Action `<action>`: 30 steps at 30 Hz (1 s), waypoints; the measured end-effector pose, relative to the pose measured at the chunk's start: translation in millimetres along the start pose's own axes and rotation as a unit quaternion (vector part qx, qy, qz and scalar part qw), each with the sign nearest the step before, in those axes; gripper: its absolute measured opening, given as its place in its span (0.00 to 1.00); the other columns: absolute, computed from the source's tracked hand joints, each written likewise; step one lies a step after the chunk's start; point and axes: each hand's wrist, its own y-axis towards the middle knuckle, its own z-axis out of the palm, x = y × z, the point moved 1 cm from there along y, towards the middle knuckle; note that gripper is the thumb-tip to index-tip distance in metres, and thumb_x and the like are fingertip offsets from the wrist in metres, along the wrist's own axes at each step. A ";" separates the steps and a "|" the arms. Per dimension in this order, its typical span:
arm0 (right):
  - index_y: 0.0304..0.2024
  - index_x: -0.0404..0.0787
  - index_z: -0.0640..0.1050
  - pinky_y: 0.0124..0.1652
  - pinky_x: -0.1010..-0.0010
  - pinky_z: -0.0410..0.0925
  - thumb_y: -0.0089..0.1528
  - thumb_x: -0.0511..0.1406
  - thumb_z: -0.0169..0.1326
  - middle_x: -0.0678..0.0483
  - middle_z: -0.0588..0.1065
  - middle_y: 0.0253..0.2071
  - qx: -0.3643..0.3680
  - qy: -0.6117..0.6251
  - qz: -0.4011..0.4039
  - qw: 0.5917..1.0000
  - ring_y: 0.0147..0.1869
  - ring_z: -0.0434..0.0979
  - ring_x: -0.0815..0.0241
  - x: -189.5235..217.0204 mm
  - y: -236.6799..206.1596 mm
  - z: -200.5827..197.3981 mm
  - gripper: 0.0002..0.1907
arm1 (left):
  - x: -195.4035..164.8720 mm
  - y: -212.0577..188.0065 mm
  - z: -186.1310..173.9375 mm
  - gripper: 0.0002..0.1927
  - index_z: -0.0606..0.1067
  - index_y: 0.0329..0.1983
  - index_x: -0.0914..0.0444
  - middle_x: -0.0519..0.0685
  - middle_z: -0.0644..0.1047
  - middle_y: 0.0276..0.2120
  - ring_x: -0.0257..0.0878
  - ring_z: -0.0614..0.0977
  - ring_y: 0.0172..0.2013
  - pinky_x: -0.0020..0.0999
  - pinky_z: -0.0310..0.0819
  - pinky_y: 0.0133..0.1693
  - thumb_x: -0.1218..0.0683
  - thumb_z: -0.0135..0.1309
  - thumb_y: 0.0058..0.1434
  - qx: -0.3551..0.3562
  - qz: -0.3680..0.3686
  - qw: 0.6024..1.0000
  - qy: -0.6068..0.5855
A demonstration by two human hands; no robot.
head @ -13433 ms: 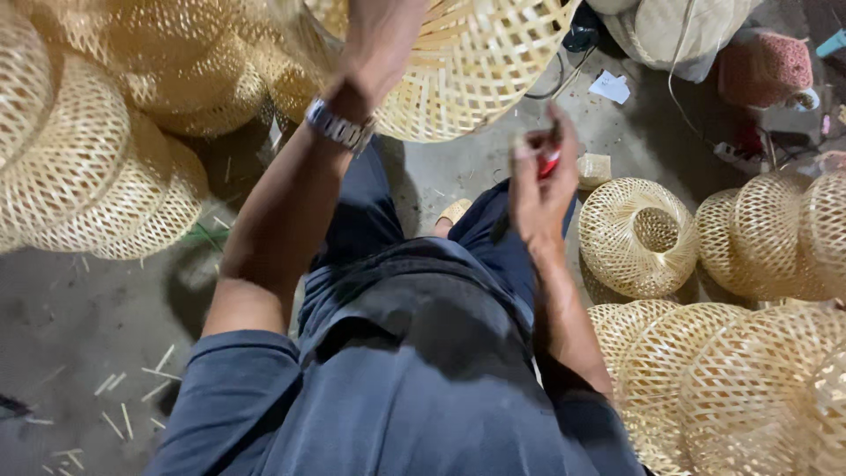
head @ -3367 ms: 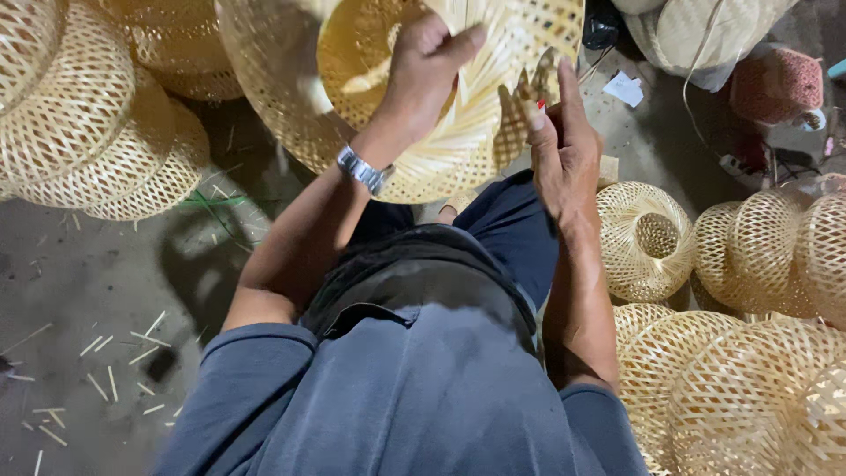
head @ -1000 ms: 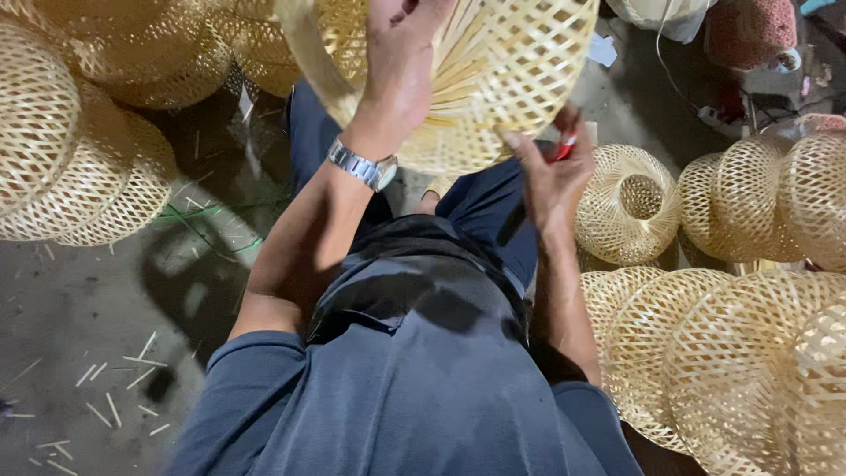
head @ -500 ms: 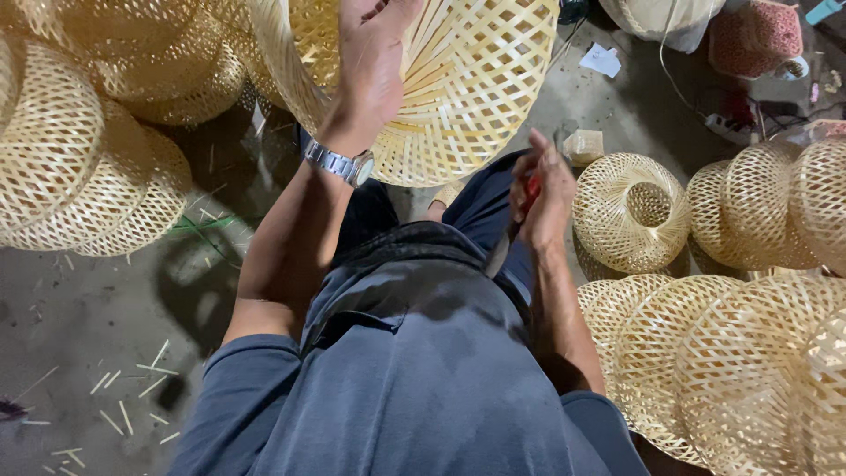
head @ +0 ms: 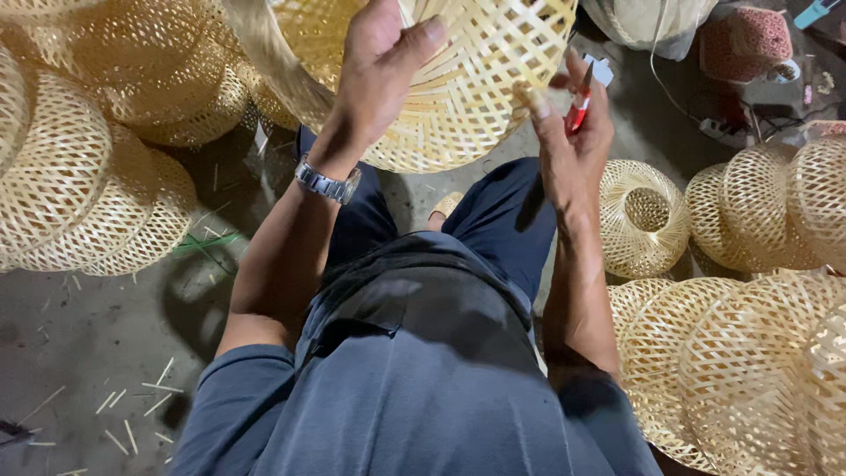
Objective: The person sits on the floor holding a woven bamboo lampshade and trims excess bamboo strips from its surface with a small red utility knife, rotating the lampshade to reach different areas and pressing the weave with their hands as they work.
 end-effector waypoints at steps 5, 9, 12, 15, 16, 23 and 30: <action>0.68 0.26 0.69 0.59 0.67 0.73 0.71 0.31 0.63 0.45 0.76 0.59 0.034 0.184 0.015 0.982 0.58 0.79 0.60 -20.1 13.8 8.9 0.27 | -6.0 2.1 3.6 0.19 0.64 0.71 0.66 0.55 0.77 0.64 0.39 0.81 0.61 0.36 0.81 0.63 0.56 0.47 0.80 0.052 0.002 0.997 0.061; 0.67 0.25 0.71 0.51 0.68 0.73 0.68 0.26 0.64 0.44 0.78 0.54 -0.013 0.288 0.042 0.957 0.52 0.79 0.58 -36.7 7.7 22.7 0.27 | -3.4 -3.1 0.8 0.19 0.61 0.71 0.67 0.50 0.72 0.58 0.35 0.75 0.57 0.33 0.71 0.61 0.55 0.45 0.82 0.052 0.015 0.998 0.025; 0.69 0.27 0.67 0.58 0.67 0.72 0.67 0.28 0.63 0.47 0.76 0.60 -0.004 0.322 0.042 0.946 0.58 0.77 0.59 -41.2 -1.1 35.4 0.30 | 10.8 -3.8 5.9 0.15 0.69 0.64 0.66 0.46 0.71 0.42 0.32 0.71 0.39 0.30 0.68 0.44 0.53 0.46 0.81 -0.068 -0.015 0.997 -0.028; 0.68 0.27 0.67 0.67 0.65 0.68 0.67 0.29 0.62 0.48 0.74 0.66 -0.002 0.365 0.026 0.931 0.67 0.75 0.59 -43.1 -8.4 50.4 0.30 | 22.3 -6.4 12.0 0.13 0.71 0.57 0.68 0.45 0.72 0.39 0.31 0.70 0.38 0.30 0.68 0.45 0.51 0.49 0.85 -0.142 0.020 0.987 -0.074; 0.68 0.27 0.67 0.67 0.65 0.67 0.67 0.29 0.62 0.48 0.73 0.67 0.000 0.357 0.026 0.934 0.68 0.74 0.58 -43.9 -10.6 52.4 0.30 | 23.8 -9.1 12.8 0.15 0.70 0.61 0.68 0.47 0.75 0.43 0.30 0.73 0.40 0.30 0.70 0.47 0.51 0.49 0.83 -0.147 0.011 0.987 -0.067; 0.67 0.25 0.70 0.60 0.64 0.70 0.67 0.29 0.62 0.44 0.75 0.62 -0.006 0.319 0.088 0.944 0.60 0.76 0.57 -61.7 -25.8 58.3 0.28 | 18.3 -14.3 14.1 0.18 0.66 0.67 0.67 0.52 0.81 0.49 0.31 0.81 0.45 0.29 0.79 0.48 0.56 0.53 0.80 -0.137 -0.006 0.990 -0.014; 0.71 0.34 0.72 0.17 0.87 0.64 0.74 0.44 0.55 0.61 0.72 0.25 0.026 0.347 0.144 0.926 0.19 0.70 0.78 -52.8 -27.3 38.0 0.28 | 19.4 -16.9 8.3 0.18 0.65 0.69 0.69 0.53 0.77 0.60 0.34 0.81 0.57 0.32 0.78 0.60 0.59 0.51 0.80 -0.091 0.036 0.993 -0.060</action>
